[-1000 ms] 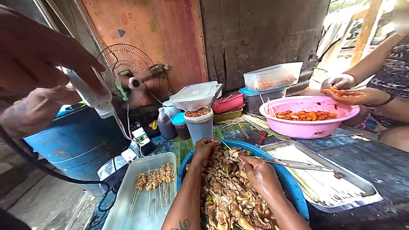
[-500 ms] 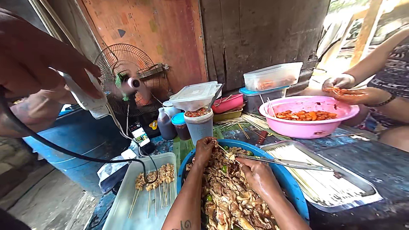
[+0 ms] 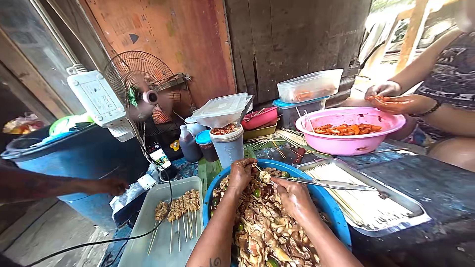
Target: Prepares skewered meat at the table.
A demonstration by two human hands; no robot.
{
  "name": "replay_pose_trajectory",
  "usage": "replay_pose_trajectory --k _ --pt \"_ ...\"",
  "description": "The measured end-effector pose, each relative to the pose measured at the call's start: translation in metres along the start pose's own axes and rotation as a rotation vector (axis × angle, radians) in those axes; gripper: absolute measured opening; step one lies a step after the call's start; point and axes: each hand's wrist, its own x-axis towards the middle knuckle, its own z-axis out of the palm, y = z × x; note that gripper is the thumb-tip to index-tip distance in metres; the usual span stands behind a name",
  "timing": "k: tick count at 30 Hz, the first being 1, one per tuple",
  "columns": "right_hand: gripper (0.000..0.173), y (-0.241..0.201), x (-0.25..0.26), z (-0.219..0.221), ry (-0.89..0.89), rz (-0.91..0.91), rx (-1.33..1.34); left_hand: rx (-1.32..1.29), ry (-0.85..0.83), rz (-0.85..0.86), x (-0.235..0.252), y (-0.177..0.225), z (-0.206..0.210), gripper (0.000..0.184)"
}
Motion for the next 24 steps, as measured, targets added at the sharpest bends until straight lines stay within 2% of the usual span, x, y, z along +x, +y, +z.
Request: replay_pose_trajectory --k 3,7,9,13,15,16,18,22,24 --pt "0.030 -0.001 0.002 0.000 0.010 0.001 0.024 0.030 -0.028 0.040 0.002 0.003 0.004 0.025" --pt "0.030 0.001 0.005 -0.003 0.125 -0.010 0.004 0.015 -0.096 0.127 0.009 0.003 0.025 0.024" --pt "0.031 0.004 0.005 -0.008 0.205 0.033 -0.013 0.004 -0.204 0.132 0.012 0.005 0.026 0.023" --pt "0.031 0.010 0.005 -0.010 0.279 0.080 0.022 0.413 -0.588 0.204 0.002 0.010 0.030 0.019" --pt "0.030 0.010 0.004 -0.007 0.273 0.048 0.013 0.617 -0.662 0.192 0.001 0.009 0.037 0.021" --pt "0.029 0.010 0.004 -0.006 0.271 0.036 0.007 0.632 -0.660 0.178 0.003 0.009 0.037 0.022" --pt "0.030 0.010 0.003 -0.006 0.267 0.024 0.007 0.527 -0.615 0.129 0.007 0.006 0.028 0.024" --pt "0.030 0.011 0.003 -0.005 0.250 0.005 0.015 -0.074 -0.432 -0.079 0.007 -0.008 0.010 0.012" --pt "0.030 0.012 0.003 -0.004 0.244 -0.007 0.018 -0.241 -0.315 -0.143 0.010 -0.015 0.006 0.007"
